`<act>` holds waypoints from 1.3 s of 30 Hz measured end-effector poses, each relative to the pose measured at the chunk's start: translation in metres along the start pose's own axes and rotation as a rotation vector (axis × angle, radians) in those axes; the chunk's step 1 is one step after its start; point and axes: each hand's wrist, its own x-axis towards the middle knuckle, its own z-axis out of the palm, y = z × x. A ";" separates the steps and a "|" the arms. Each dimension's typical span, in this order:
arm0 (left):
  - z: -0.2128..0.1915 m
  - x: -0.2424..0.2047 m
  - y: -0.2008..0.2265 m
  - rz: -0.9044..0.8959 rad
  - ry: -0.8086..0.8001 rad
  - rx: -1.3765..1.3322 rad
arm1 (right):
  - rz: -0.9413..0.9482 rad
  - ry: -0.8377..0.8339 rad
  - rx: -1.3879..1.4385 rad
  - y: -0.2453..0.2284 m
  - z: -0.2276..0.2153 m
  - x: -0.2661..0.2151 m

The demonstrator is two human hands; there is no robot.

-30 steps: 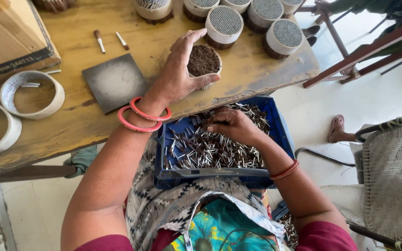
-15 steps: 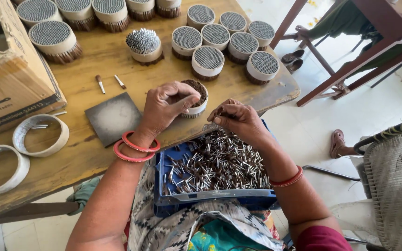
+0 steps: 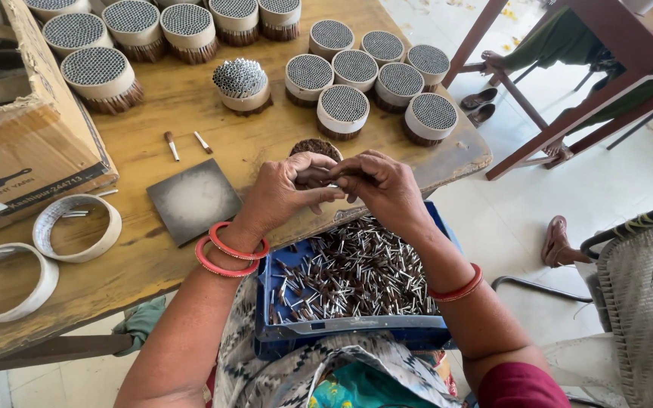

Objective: The person inserts metal pins into a cylindrical holder with a perforated top, using both hands to pick pins from a blue crate and place them into the holes. The person occasionally adjusts the holder and continues the repetitive insertion process.

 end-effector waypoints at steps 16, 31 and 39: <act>-0.002 0.005 -0.017 -0.014 -0.024 -0.111 | -0.328 0.207 -0.212 -0.019 -0.008 0.002; 0.001 0.000 -0.006 0.028 0.072 -0.123 | 0.193 0.142 0.009 -0.023 -0.007 0.001; 0.000 -0.003 0.010 0.040 0.045 0.009 | -0.207 -0.039 -0.277 -0.030 0.000 0.008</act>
